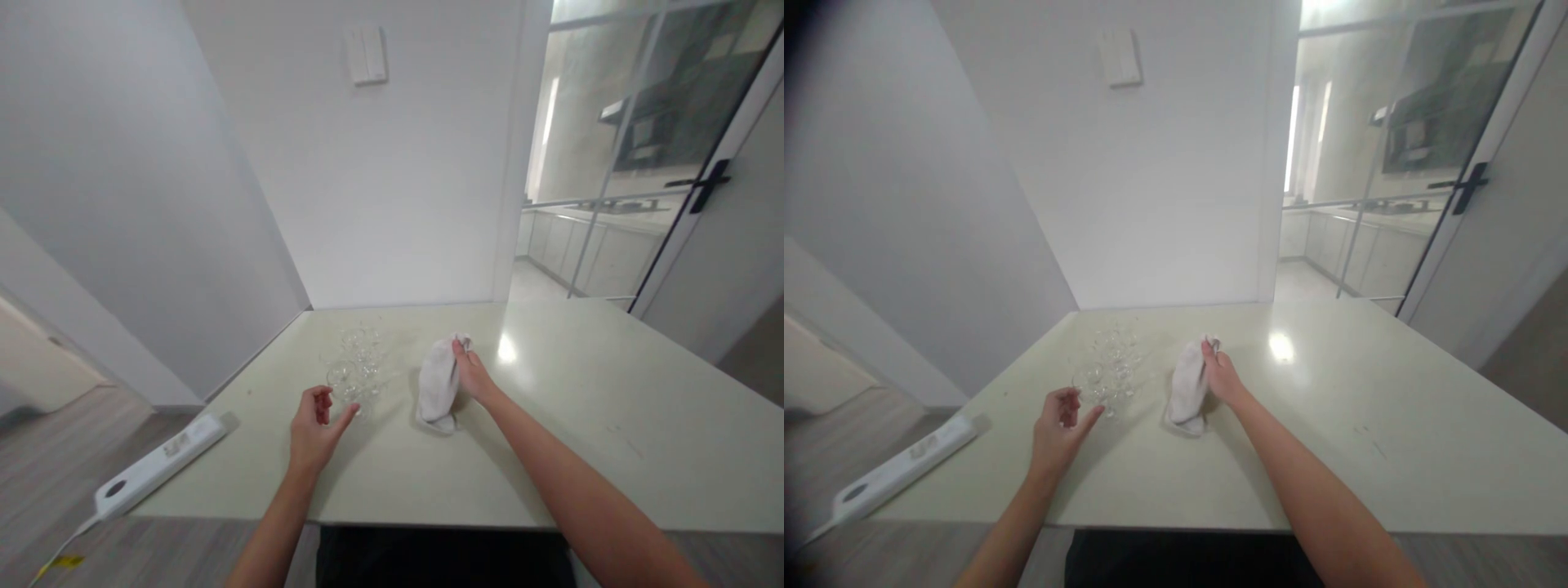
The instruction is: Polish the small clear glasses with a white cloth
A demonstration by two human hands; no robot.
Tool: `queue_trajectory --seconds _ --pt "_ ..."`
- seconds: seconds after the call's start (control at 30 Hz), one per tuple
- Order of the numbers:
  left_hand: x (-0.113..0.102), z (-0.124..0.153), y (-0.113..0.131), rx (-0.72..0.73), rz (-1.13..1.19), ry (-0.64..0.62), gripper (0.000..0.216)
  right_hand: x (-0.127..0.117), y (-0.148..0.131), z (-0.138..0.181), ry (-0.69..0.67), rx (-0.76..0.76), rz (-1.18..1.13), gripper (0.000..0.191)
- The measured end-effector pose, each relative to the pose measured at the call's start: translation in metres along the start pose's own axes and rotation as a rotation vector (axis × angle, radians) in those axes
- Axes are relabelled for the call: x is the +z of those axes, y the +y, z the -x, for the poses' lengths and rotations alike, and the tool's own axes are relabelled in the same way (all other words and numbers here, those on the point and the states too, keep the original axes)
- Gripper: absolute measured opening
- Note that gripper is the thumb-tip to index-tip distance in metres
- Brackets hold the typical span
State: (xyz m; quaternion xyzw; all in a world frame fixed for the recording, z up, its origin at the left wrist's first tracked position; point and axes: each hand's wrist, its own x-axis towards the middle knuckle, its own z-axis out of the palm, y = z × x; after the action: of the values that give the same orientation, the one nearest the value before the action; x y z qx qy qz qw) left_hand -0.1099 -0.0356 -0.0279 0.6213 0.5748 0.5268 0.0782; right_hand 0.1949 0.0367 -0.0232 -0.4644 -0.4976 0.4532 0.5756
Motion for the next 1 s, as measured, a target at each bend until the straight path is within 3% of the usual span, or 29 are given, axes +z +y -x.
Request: queue_trajectory --seconds 0.17,0.23,0.33,0.53,0.7,0.77,0.9,1.0 --pt "0.004 0.003 -0.005 0.030 -0.116 -0.100 0.052 0.005 -0.010 0.004 -0.107 0.268 -0.494 0.063" --pt "0.004 0.001 -0.004 0.048 -0.165 -0.130 0.050 0.009 -0.014 0.008 -0.195 0.300 -0.596 0.071" --pt "0.005 -0.001 0.000 0.078 -0.178 -0.143 0.046 0.013 -0.016 0.011 -0.249 0.285 -0.602 0.073" --pt "0.000 0.001 0.007 0.102 -0.116 -0.100 0.032 0.018 -0.017 0.012 -0.223 0.196 -0.541 0.072" --pt "-0.007 0.006 0.043 0.320 -0.019 0.003 0.028 0.016 -0.026 0.011 -0.180 0.105 -0.575 0.072" --pt "0.005 0.005 0.068 0.366 0.150 -0.024 0.022 0.015 -0.030 0.011 -0.154 0.100 -0.600 0.070" --pt "0.060 -0.008 0.111 0.110 0.339 -0.170 0.020 0.010 -0.032 0.009 -0.155 0.095 -0.629 0.067" --pt "0.106 -0.023 0.117 -0.010 0.392 -0.226 0.031 0.004 -0.031 0.006 -0.156 0.026 -0.569 0.069"
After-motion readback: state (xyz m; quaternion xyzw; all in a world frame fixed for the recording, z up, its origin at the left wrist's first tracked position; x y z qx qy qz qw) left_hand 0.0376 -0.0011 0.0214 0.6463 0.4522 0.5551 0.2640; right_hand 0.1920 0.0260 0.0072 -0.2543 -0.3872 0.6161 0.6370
